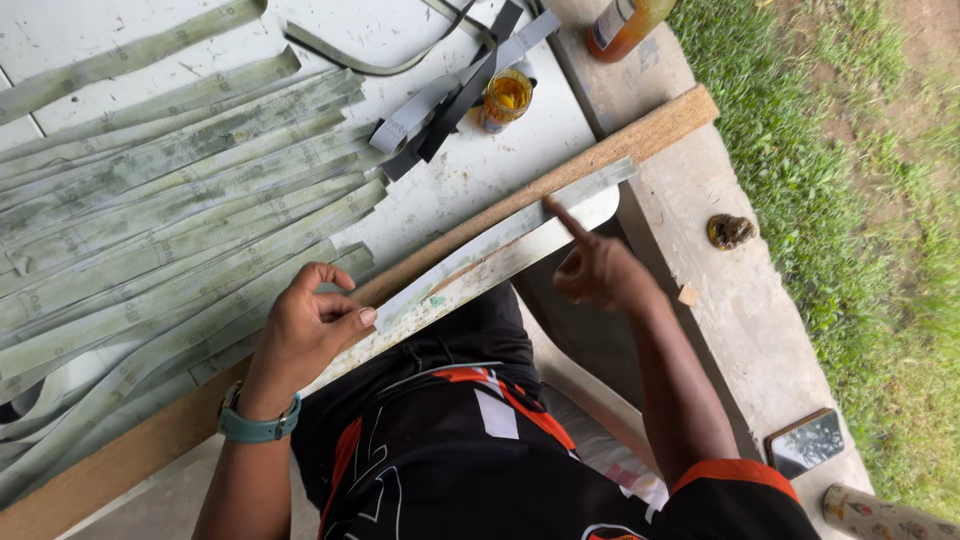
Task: The person repeatedly rubs a small wooden stick along the edges of long, flat, greenish material strips laid on a white table. The person handles the strips one at a time, aligning them and smoothing them with the stick. A small jar and a bottle are visible on the table.
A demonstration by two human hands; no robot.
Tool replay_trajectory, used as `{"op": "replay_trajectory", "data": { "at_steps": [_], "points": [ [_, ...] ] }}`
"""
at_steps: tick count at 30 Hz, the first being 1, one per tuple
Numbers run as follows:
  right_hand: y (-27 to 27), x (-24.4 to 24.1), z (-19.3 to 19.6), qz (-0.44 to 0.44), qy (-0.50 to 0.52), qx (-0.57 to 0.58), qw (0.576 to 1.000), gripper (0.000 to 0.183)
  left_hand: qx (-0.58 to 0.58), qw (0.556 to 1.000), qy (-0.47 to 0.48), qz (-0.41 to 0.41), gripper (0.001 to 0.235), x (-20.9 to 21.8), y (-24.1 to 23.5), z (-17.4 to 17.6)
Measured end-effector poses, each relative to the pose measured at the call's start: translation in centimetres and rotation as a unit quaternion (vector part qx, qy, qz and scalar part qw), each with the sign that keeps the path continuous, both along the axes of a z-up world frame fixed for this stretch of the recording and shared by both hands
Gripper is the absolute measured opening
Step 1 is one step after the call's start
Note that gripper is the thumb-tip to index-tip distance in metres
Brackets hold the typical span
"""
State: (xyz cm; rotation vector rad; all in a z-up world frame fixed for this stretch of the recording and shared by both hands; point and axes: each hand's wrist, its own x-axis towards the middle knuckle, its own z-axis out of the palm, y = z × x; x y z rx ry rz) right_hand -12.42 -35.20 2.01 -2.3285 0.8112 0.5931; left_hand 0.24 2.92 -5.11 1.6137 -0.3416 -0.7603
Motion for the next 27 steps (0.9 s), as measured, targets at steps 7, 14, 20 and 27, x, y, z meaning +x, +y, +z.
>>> {"op": "replay_trajectory", "data": {
  "at_steps": [7, 14, 20, 27],
  "points": [
    [6.7, 0.4, 0.4, 0.250, 0.020, -0.175, 0.952, 0.090, 0.083, 0.995, -0.060, -0.014, 0.035, -0.3, -0.5, 2.1],
    [8.3, 1.1, 1.6, 0.290, -0.133, -0.282, 0.905, 0.063, 0.039, 0.999, -0.010, -0.021, 0.033, -0.2, -0.2, 2.0],
    [-0.7, 10.1, 3.2, 0.226, -0.303, -0.301, 0.876, 0.053, 0.048, 0.999, -0.002, -0.008, 0.036, -0.9, 0.0, 2.5],
    [-6.7, 18.8, -2.7, 0.324, -0.108, -0.309, 0.887, 0.063, 0.101, 0.994, -0.023, 0.031, 0.039, -1.4, -0.3, 3.6]
  ]
}}
